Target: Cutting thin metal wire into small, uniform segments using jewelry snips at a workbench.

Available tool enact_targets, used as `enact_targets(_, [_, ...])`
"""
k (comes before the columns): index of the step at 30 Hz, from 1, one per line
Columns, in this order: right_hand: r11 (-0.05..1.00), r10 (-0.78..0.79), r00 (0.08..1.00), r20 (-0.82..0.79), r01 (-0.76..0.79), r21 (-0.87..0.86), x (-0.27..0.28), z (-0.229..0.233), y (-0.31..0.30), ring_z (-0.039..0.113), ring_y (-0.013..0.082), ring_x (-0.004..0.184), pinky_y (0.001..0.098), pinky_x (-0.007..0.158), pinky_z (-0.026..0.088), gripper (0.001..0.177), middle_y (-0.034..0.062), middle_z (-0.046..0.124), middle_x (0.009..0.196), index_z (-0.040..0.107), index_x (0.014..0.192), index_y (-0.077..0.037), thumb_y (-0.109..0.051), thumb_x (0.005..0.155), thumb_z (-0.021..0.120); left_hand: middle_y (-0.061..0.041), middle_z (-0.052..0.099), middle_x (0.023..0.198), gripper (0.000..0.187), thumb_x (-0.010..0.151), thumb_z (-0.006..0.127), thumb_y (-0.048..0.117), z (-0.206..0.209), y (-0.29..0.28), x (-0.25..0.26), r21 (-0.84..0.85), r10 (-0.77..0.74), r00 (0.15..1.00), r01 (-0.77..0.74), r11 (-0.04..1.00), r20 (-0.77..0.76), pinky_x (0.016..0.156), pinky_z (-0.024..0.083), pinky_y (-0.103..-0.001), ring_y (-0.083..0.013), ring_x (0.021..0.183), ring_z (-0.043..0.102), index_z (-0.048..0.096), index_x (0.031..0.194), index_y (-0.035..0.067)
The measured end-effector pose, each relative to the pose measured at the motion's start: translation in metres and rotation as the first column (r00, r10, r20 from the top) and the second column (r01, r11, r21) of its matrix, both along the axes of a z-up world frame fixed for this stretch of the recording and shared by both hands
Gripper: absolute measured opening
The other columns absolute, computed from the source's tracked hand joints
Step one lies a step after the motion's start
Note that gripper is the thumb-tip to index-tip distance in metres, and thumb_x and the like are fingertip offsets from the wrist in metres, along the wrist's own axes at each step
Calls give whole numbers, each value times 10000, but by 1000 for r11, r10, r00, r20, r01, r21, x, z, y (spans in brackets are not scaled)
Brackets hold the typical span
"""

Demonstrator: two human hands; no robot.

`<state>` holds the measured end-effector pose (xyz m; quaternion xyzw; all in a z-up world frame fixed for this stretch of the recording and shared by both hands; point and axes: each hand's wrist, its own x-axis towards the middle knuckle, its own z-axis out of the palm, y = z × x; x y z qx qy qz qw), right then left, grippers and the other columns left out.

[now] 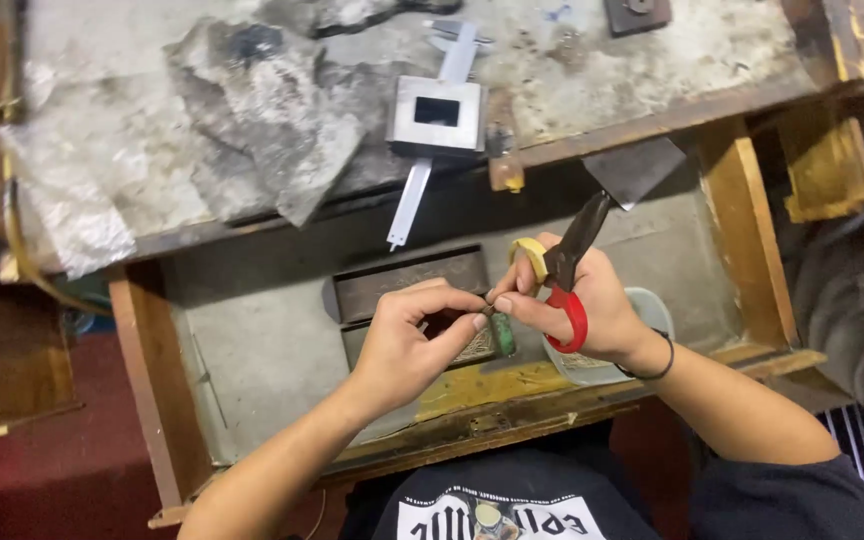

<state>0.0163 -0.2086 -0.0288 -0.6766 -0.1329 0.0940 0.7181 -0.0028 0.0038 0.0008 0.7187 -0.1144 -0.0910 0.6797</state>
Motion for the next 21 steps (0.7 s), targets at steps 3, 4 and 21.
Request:
enact_targets(3, [998, 17, 999, -29, -15, 68, 4, -3, 15, 651, 129, 687, 262, 642, 529, 273, 161, 761, 807, 575, 813, -56, -6, 791, 843, -72, 631, 639, 118, 856, 723, -1, -8, 7, -6, -28, 62, 998, -61, 998, 18, 508, 433, -230, -86, 591, 528, 796, 933, 53])
enact_targets(4, [998, 22, 999, -31, -20, 68, 4, -7, 20, 651, 129, 687, 262, 642, 529, 273, 161, 761, 807, 575, 813, -56, -6, 791, 843, -72, 631, 639, 118, 856, 723, -1, -12, 8, -8, -28, 67, 998, -66, 997, 17, 508, 433, -230, -86, 591, 528, 796, 933, 53])
enact_targets(21, [989, 30, 997, 72, -19, -149, 17, -22, 13, 666, 142, 684, 248, 644, 518, 206, 124, 771, 805, 669, 835, -37, -64, 793, 869, -104, 665, 664, 107, 834, 748, 9, -46, 12, -5, 13, 172, 984, -172, 985, -47, 518, 452, -231, -96, 587, 567, 786, 934, 17])
